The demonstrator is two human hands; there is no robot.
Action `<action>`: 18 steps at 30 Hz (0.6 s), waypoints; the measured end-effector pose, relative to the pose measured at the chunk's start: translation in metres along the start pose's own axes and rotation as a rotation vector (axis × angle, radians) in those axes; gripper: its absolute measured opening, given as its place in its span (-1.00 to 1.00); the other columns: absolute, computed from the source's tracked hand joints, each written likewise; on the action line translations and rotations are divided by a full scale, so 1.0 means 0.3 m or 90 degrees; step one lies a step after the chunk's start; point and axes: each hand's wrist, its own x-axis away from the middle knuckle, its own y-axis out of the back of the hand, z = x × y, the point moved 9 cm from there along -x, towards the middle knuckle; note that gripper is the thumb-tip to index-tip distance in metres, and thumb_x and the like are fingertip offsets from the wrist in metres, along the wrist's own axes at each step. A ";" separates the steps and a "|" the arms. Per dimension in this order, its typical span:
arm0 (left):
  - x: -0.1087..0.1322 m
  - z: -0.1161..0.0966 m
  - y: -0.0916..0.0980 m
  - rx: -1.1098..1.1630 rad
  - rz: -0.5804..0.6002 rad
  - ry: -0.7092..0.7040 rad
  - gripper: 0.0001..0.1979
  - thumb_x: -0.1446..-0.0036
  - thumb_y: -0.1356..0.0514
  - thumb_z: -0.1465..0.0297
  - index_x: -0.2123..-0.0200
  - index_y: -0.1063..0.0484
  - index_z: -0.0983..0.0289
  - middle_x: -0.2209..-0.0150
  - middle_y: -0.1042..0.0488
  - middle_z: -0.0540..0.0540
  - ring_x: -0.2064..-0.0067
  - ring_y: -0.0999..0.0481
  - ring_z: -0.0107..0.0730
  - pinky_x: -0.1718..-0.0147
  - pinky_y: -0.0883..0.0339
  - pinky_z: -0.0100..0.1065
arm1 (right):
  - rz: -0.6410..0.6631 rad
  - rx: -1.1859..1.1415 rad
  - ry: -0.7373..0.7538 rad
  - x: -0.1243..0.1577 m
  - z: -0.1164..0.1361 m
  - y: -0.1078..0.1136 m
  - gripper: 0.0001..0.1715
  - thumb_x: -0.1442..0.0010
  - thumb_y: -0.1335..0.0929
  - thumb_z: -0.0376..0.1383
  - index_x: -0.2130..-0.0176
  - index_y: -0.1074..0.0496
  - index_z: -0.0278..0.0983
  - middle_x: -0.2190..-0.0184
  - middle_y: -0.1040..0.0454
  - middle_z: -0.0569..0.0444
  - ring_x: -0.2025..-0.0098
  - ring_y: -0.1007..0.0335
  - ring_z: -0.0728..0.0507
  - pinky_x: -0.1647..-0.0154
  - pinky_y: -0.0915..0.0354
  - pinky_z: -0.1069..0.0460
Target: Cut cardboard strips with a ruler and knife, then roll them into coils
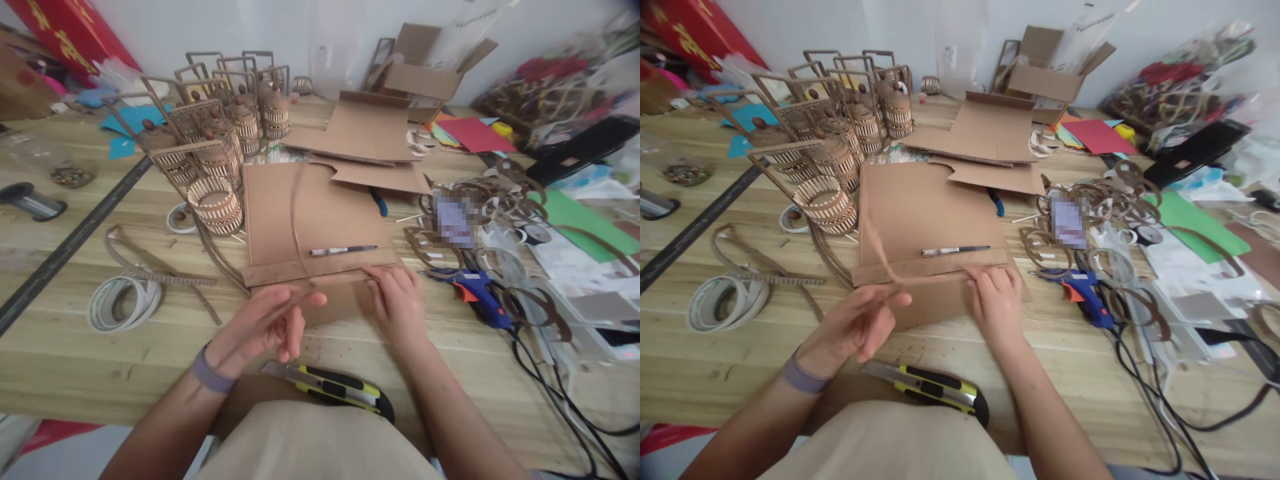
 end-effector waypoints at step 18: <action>-0.058 0.081 0.020 -0.254 -0.251 0.020 -0.66 -0.05 -0.33 0.24 0.16 -0.54 0.35 0.24 -0.59 0.12 0.40 -0.48 -0.47 0.35 -0.36 -0.39 | 0.125 -0.933 -0.632 0.132 0.050 -0.221 -0.63 -0.11 -0.43 -0.07 0.12 -0.50 -0.20 0.42 -0.41 0.14 0.42 -0.27 -0.04 0.40 -0.26 0.04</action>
